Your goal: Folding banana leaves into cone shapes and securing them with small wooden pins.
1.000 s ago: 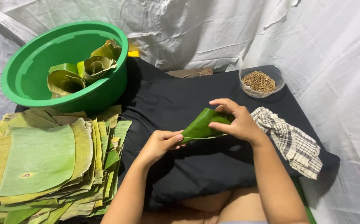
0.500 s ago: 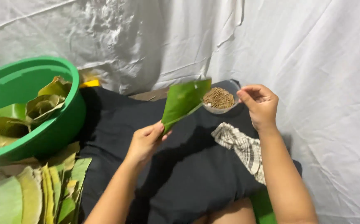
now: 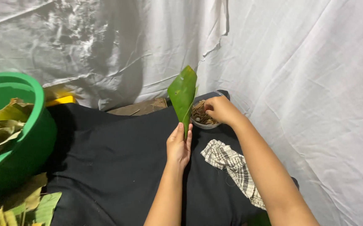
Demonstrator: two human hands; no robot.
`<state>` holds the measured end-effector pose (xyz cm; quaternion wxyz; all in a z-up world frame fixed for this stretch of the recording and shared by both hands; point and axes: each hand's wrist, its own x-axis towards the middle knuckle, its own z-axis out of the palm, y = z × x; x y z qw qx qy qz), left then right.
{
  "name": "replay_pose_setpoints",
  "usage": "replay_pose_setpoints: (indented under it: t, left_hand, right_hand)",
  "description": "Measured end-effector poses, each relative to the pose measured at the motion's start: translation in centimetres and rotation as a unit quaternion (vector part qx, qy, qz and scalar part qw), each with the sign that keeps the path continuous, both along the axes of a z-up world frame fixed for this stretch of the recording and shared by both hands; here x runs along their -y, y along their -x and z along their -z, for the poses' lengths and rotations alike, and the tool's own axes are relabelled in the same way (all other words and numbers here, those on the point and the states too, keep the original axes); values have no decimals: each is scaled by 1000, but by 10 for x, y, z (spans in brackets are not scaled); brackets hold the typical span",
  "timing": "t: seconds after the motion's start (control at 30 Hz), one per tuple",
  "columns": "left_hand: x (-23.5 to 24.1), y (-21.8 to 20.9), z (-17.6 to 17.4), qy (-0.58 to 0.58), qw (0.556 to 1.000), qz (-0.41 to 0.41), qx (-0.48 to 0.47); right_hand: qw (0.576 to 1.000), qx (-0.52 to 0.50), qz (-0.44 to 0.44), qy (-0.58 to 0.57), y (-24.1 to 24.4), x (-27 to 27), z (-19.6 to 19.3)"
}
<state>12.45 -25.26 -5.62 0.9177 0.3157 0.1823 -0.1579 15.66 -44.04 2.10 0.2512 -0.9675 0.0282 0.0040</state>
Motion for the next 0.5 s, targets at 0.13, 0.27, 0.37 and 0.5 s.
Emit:
replay_pose_setpoints:
  t: [0.13, 0.27, 0.37, 0.5]
  left_hand:
    - [1, 1, 0, -4, 1000, 1, -11]
    - [4, 0, -2, -11, 1000, 8, -6]
    - [5, -1, -6, -9, 1000, 8, -8]
    - [5, -3, -7, -7, 1000, 6, -12]
  right_hand:
    - [997, -58, 3, 52, -14, -5, 8]
    - [993, -85, -22, 74, -10, -21, -2]
    - [993, -91, -18, 75, -9, -23, -5]
    - [992, -80, -4, 100, -16, -10, 14]
